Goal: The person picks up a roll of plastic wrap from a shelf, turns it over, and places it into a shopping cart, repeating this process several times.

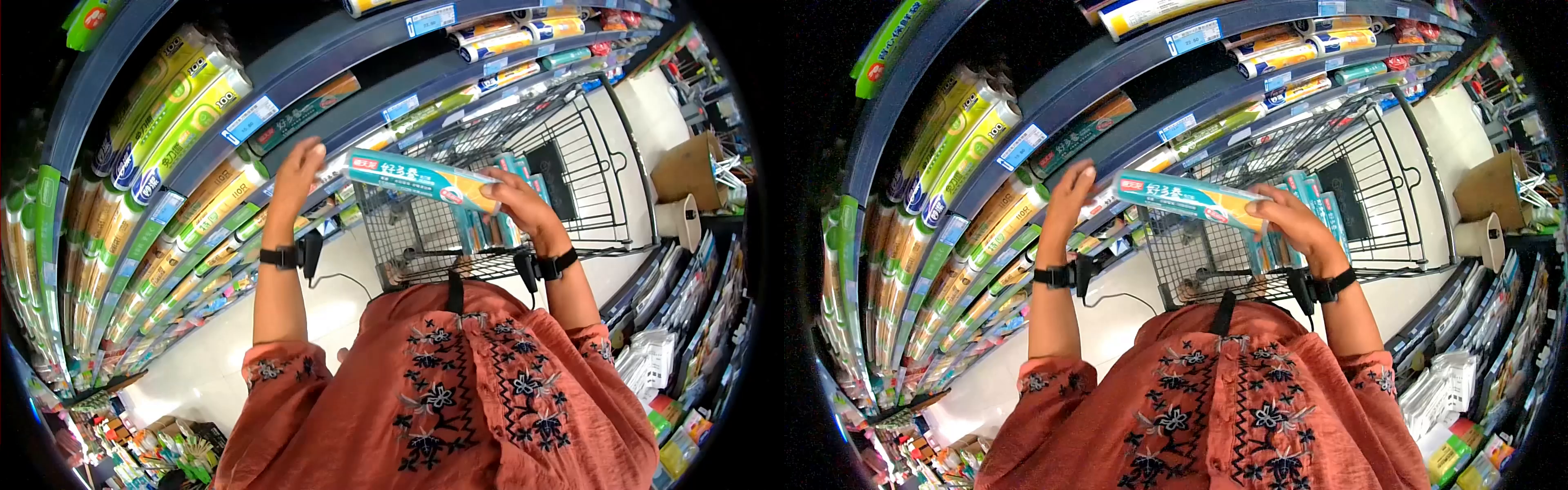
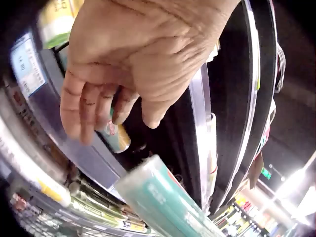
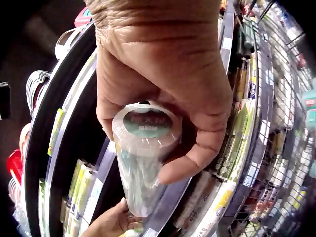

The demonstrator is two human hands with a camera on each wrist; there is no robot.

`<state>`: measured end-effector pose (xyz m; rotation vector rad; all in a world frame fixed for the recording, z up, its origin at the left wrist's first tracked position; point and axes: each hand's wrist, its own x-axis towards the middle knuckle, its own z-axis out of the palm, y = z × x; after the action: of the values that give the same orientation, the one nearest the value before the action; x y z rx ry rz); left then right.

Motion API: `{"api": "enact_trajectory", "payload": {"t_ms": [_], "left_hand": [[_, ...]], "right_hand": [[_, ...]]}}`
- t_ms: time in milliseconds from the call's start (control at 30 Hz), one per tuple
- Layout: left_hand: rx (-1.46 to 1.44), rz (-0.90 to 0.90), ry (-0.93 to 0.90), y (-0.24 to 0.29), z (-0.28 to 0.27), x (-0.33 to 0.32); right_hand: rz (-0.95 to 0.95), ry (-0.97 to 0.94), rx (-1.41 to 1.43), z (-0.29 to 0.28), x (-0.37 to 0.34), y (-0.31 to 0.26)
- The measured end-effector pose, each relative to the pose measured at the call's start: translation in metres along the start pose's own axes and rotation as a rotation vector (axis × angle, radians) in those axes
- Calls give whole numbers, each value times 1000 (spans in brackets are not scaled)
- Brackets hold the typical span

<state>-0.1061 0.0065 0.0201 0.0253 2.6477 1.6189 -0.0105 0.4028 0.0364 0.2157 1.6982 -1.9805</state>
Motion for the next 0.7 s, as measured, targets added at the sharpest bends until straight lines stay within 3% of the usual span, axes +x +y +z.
{"api": "enact_trajectory", "payload": {"t_ms": [67,167,700], "left_hand": [[-264,-197,-97,7,3,-27],[-470,-244,-44,-2,4,-46],[-417,-97,375,-18,-11,-66]], "right_hand": [[0,-37,-44,5,14,-5],[16,-103,-120,10,42,-19],[-254,-43,-159,76,147,-67]]}}
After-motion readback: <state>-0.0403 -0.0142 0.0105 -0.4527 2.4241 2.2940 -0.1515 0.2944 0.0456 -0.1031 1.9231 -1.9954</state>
